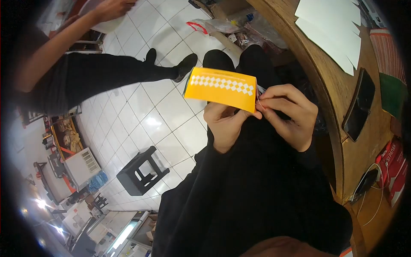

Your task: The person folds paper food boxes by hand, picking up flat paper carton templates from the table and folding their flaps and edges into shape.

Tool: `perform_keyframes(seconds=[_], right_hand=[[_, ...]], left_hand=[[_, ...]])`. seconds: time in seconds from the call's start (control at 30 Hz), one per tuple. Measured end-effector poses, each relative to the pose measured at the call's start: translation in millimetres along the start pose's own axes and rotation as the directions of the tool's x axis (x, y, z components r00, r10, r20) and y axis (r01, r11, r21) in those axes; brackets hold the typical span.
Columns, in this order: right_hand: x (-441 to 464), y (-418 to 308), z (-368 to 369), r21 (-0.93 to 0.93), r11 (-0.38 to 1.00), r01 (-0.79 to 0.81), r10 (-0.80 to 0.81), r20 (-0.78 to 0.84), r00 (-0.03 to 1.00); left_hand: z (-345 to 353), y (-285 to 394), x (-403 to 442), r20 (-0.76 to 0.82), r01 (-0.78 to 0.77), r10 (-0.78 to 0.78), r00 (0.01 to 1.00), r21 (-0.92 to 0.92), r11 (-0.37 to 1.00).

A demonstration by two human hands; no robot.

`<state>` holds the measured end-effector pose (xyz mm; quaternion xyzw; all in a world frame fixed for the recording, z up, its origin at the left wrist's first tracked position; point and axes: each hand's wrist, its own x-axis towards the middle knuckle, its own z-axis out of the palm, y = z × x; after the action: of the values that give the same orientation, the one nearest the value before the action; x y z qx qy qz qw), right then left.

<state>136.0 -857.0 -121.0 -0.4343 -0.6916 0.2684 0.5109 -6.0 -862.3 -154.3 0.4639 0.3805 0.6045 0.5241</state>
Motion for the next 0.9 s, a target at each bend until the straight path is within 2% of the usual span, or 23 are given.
perform_keyframes(seconds=[0.07, 0.1, 0.17, 0.2, 0.27, 0.3, 0.33, 0.4, 0.47, 0.53, 0.57, 0.6, 0.63, 0.67, 0.73, 0.77, 0.8, 0.83, 0.87, 0.9], right_hand=[[0, 5, -3, -0.017, 1.000, -0.021, 0.022, 0.041, 0.999], [0, 8, -3, 0.033, 0.999, -0.039, 0.038, 0.029, 0.999], [-1, 7, -3, 0.116, 0.987, -0.115, 0.117, -0.011, 0.993], [-1, 7, 2, 0.115, 0.987, -0.114, 0.117, -0.011, 0.993], [-5, 9, 24, 0.121, 0.992, -0.038, 0.069, -0.260, 0.963], [-8, 10, 32, -0.004, 1.000, -0.004, 0.003, -0.295, 0.956], [-8, 6, 30, -0.257, 0.966, 0.019, -0.080, -0.232, 0.969], [-7, 15, 38, -0.259, 0.961, 0.094, -0.153, -0.220, 0.963], [-12, 22, 47, -0.209, 0.970, 0.123, -0.164, -0.191, 0.968], [-12, 23, 53, 0.032, 0.994, 0.101, -0.095, -0.158, 0.983], [-14, 20, 41, 0.052, 0.995, 0.081, -0.073, -0.136, 0.988], [-12, 17, 36, 0.051, 0.995, 0.081, -0.074, -0.134, 0.988], [-11, 16, 32, 0.136, 0.988, -0.071, 0.094, -0.172, 0.981], [-10, 14, 27, 0.224, 0.950, -0.215, 0.260, -0.194, 0.946], [-4, 17, 19, 0.186, 0.958, -0.216, 0.251, -0.191, 0.949], [-4, 20, 19, 0.426, 0.847, -0.318, 0.415, -0.158, 0.896], [-5, 23, 19, 0.635, 0.666, -0.392, 0.560, -0.079, 0.825], [-7, 27, 20, 0.710, 0.589, -0.385, 0.583, -0.044, 0.811], [-7, 29, 21, 0.711, 0.587, -0.387, 0.584, -0.040, 0.811], [-7, 30, 21, 0.705, 0.595, -0.386, 0.596, -0.065, 0.801]], left_hand=[[0, -3, 0, -0.021, 0.004, -0.005, 1.000, -0.042, 0.999], [1, -4, 0, -0.029, 0.004, -0.006, 1.000, -0.056, 0.998], [7, -8, 2, -0.034, -0.227, 0.228, 0.973, 0.032, 0.973], [11, -8, 0, -0.034, -0.228, 0.229, 0.973, 0.030, 0.973], [17, -5, -8, -0.115, -0.066, 0.045, 0.992, -0.185, 0.981], [20, -1, -9, -0.126, -0.043, 0.007, 0.992, -0.287, 0.957], [21, 3, -7, -0.123, -0.043, 0.007, 0.992, -0.287, 0.957], [18, 10, -5, -0.267, -0.010, -0.029, 0.963, -0.141, 0.990], [14, 11, 0, -0.230, -0.030, -0.007, 0.973, -0.156, 0.987], [16, 16, 4, -0.175, -0.093, 0.072, 0.982, -0.109, 0.990], [8, 12, 6, -0.015, -0.158, 0.162, 0.987, 0.162, 0.974], [1, 11, 11, 0.162, -0.252, 0.202, 0.966, 0.406, 0.879], [1, 9, 16, 0.293, -0.354, 0.214, 0.932, 0.615, 0.705], [5, 5, 21, 0.357, -0.424, 0.237, 0.904, 0.670, 0.610], [3, -1, 24, 0.358, -0.394, 0.168, 0.919, 0.798, 0.455], [-1, -9, 26, 0.360, -0.397, 0.170, 0.917, 0.796, 0.457], [-6, -18, 28, 0.401, -0.459, 0.231, 0.886, 0.824, 0.332], [-10, -24, 29, 0.447, -0.508, 0.283, 0.848, 0.839, 0.197], [-14, -28, 29, 0.445, -0.505, 0.282, 0.850, 0.840, 0.196], [-15, -29, 30, 0.451, -0.522, 0.288, 0.845, 0.813, 0.258]])
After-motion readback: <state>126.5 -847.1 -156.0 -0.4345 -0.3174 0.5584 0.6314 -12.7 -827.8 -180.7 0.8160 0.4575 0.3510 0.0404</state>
